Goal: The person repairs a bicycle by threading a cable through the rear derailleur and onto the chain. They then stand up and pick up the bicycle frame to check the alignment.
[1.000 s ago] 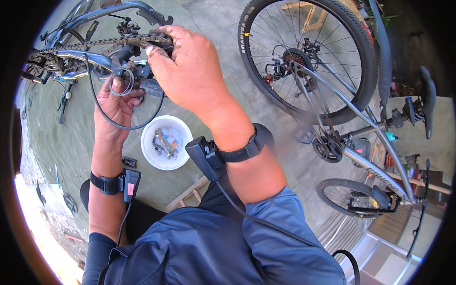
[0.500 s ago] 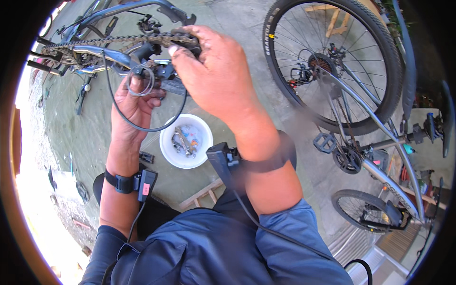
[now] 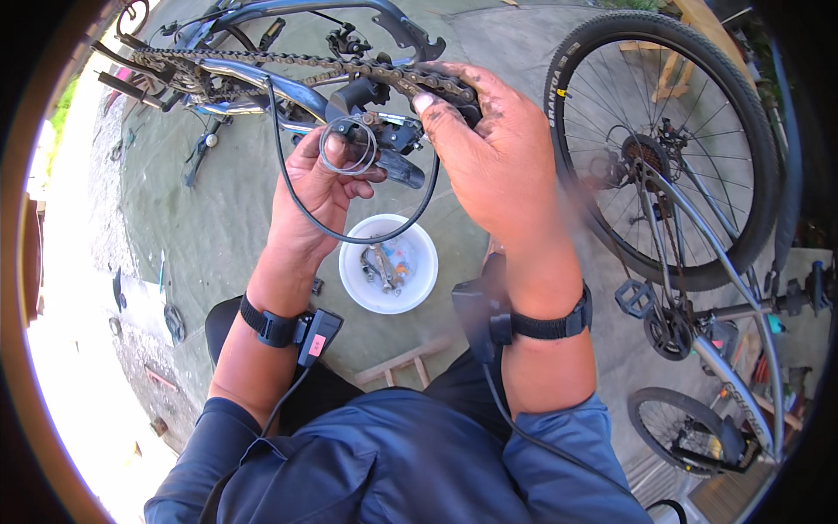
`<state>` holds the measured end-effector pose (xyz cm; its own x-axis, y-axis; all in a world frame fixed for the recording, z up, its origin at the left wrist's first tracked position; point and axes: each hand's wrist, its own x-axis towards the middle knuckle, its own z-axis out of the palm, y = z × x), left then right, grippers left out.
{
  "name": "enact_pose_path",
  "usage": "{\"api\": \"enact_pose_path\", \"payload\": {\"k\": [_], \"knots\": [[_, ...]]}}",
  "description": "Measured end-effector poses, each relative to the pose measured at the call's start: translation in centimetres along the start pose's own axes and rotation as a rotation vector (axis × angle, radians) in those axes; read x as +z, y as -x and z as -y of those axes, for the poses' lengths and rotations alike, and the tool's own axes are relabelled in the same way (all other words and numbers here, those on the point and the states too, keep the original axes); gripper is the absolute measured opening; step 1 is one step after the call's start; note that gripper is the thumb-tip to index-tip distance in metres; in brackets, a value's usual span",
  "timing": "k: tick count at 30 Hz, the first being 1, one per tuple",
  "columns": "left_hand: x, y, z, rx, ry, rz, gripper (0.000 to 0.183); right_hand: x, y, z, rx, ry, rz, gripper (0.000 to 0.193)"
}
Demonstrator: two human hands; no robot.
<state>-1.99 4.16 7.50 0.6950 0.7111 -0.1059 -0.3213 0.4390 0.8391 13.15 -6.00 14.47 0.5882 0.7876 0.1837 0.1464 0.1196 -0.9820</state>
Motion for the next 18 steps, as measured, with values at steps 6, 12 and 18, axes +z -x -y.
{"api": "enact_pose_path", "payload": {"k": [6,12,18], "knots": [[-0.1,0.2,0.0,-0.006,0.03,0.013,0.041,-0.3,0.1,0.6,0.037,0.004,0.023,0.022],[0.1,0.3,-0.1,0.001,0.002,0.023,0.046,-0.8,0.3,0.5,0.055,-0.038,0.024,0.022],[0.3,0.4,-0.3,0.014,-0.022,0.024,0.047,-1.1,0.4,0.6,-0.06,0.092,0.044,0.023]]}}
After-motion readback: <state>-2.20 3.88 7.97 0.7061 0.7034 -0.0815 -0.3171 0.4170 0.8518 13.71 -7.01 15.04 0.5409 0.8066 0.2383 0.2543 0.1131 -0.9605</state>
